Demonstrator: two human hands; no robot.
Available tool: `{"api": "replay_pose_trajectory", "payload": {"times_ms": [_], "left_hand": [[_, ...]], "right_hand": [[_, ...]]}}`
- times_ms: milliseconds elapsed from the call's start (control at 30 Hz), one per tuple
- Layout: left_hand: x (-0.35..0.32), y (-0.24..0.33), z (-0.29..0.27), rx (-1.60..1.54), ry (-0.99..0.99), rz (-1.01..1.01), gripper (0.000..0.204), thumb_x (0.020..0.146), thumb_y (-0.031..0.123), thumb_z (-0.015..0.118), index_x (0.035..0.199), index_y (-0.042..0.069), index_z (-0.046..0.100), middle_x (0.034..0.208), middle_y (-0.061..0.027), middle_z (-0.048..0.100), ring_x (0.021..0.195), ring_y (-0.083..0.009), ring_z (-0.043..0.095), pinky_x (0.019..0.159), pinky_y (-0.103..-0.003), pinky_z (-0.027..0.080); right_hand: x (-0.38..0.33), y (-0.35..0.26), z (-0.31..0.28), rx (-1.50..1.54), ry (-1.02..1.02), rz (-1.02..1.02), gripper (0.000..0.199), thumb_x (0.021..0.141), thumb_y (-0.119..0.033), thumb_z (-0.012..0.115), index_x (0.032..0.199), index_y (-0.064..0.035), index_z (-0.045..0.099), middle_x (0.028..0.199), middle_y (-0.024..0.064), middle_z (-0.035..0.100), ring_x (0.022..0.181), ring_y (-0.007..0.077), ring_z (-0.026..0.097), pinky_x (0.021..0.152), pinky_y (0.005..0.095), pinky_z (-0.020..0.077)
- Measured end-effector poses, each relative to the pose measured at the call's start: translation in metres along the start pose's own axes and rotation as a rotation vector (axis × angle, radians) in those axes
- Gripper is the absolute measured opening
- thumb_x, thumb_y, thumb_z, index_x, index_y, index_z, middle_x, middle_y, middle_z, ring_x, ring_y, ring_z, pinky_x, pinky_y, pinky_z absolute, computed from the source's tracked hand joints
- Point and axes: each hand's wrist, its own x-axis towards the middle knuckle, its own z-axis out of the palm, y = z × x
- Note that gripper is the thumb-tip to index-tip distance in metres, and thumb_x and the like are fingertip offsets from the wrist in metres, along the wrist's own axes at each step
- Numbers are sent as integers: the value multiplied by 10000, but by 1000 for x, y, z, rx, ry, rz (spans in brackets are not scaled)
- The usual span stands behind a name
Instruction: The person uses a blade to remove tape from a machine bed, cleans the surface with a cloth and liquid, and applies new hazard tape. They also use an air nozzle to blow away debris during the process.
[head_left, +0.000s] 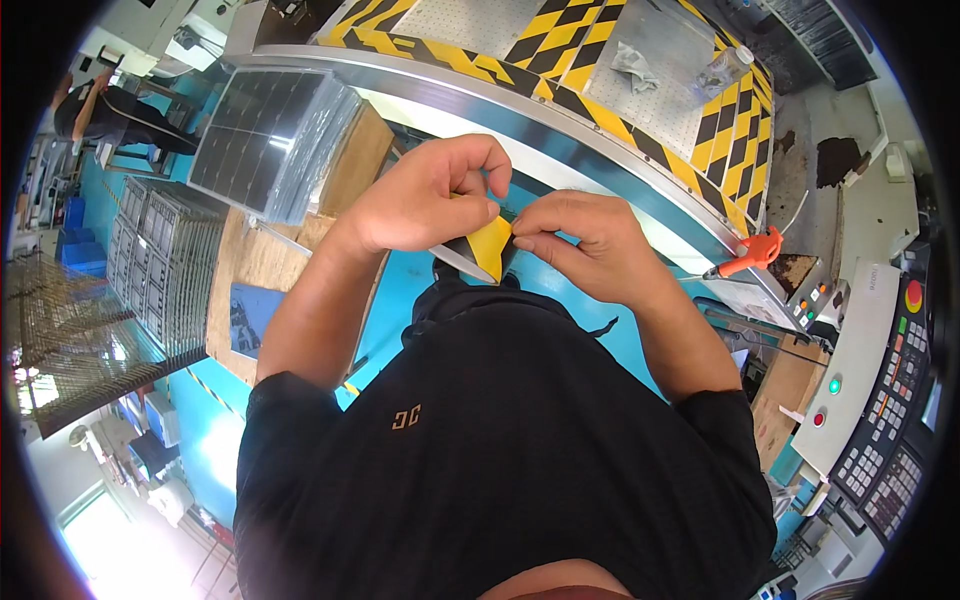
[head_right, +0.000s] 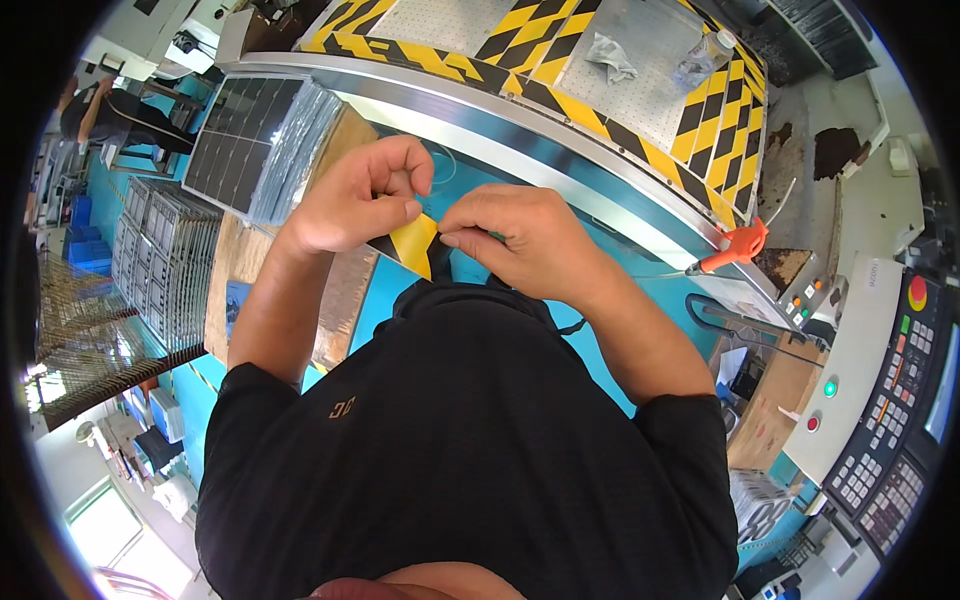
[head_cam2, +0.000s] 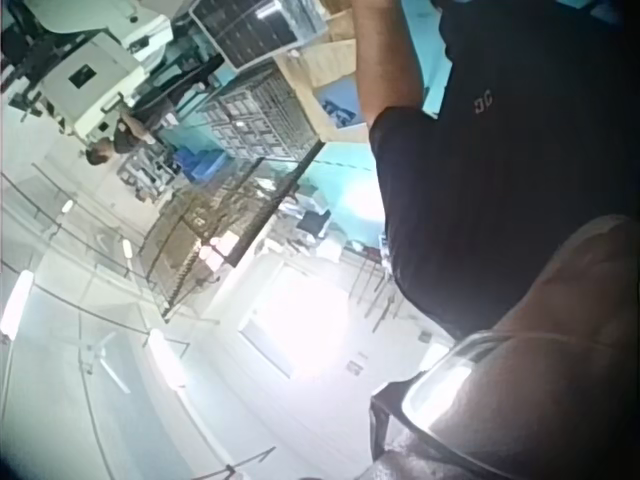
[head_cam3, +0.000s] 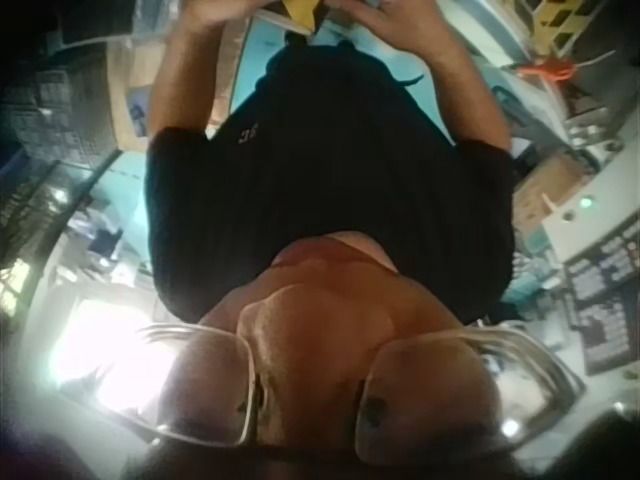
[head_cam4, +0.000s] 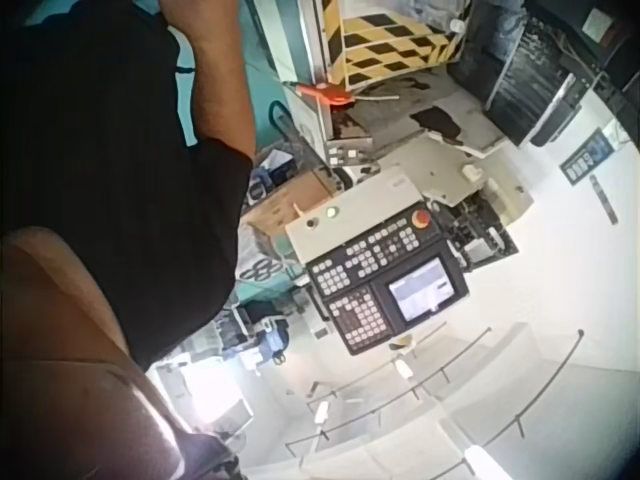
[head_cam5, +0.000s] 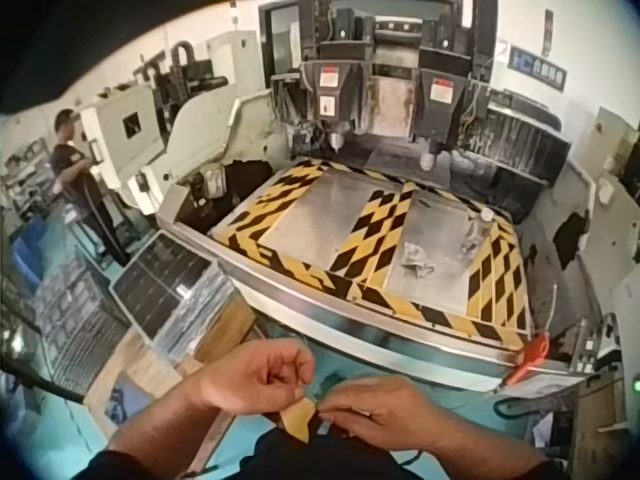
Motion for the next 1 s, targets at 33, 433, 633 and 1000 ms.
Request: {"api": "replay_pose_trajectory", "payload": {"times_ms": [33, 433, 633, 1000], "left_hand": [[-1, 1, 1, 16, 24, 3, 157, 813, -8, 590, 953, 43, 541, 598, 81, 458, 542, 14, 369, 484, -202, 263], [-12, 1, 4, 59, 93, 15, 171, 777, -18, 577, 936, 35, 545, 604, 68, 459, 561, 2, 372, 495, -211, 283], [-17, 2, 2, 92, 76, 29, 174, 798, -10, 574, 963, 30, 537, 639, 65, 483, 573, 4, 401, 511, -201, 306], [-18, 9, 2, 98, 22, 27, 184, 820, -7, 571, 996, 20, 525, 664, 52, 513, 566, 4, 435, 513, -187, 329]], "right_hand": [[0, -1, 1, -18, 8, -15, 106, 837, -53, 720, 939, -52, 694, 881, 76, 690, 767, 260, 659, 663, 330, 523], [-1, -11, 14, -146, 56, -46, 93, 844, -54, 699, 932, -61, 669, 866, 93, 673, 803, 301, 654, 704, 370, 530], [-4, -7, 21, -186, 112, -159, 116, 833, -38, 710, 929, -65, 649, 895, 75, 677, 833, 285, 664, 710, 367, 533], [-4, -7, 14, -160, 98, -305, 256, 777, 44, 759, 875, -95, 568, 937, 61, 687, 853, 238, 678, 687, 309, 541]]}}
